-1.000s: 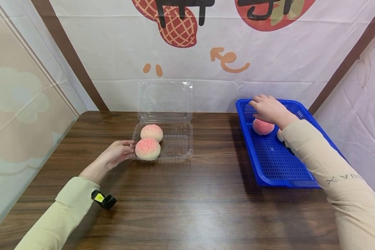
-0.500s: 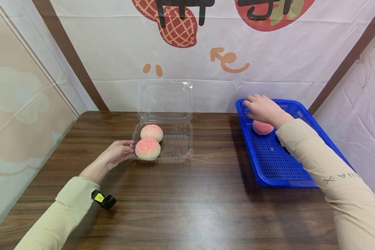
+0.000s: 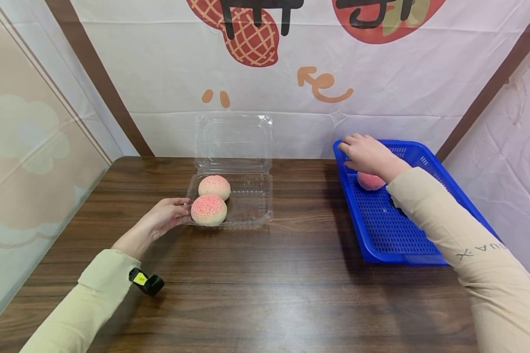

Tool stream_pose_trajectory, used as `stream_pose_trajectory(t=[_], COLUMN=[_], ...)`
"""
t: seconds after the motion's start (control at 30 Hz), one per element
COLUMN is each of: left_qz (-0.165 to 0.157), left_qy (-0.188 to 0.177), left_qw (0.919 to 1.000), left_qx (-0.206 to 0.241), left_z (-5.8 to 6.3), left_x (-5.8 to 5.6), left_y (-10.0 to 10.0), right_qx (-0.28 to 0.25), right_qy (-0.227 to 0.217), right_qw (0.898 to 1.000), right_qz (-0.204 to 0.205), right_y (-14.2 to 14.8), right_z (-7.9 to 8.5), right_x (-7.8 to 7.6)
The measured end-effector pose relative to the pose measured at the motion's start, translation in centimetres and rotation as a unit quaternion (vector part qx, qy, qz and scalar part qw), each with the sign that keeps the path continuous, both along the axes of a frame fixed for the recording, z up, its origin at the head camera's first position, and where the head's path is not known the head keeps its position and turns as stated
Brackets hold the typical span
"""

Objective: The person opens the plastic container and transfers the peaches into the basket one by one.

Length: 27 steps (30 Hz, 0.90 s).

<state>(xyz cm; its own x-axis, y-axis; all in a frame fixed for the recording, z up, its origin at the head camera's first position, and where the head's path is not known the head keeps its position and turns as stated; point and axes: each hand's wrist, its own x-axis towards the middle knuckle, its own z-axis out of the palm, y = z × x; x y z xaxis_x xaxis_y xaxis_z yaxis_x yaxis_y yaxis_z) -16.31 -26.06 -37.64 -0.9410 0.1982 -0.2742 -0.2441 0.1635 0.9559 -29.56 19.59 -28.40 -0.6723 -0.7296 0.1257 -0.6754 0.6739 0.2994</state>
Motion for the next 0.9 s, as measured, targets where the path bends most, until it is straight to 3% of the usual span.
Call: stream_pose_trajectory(t=[0.9], left_qz=[0.003], left_qy=[0.005], left_qw=[1.0000], left_qx=[0.003], left_z=[-0.1], left_x=[0.1], left_y=[0.0], right_qx=[0.025], right_qy=[0.011], right_qw=[0.999], right_qz=[0.046], right_y=[-2.3], right_z=[-0.1], right_x=[0.9])
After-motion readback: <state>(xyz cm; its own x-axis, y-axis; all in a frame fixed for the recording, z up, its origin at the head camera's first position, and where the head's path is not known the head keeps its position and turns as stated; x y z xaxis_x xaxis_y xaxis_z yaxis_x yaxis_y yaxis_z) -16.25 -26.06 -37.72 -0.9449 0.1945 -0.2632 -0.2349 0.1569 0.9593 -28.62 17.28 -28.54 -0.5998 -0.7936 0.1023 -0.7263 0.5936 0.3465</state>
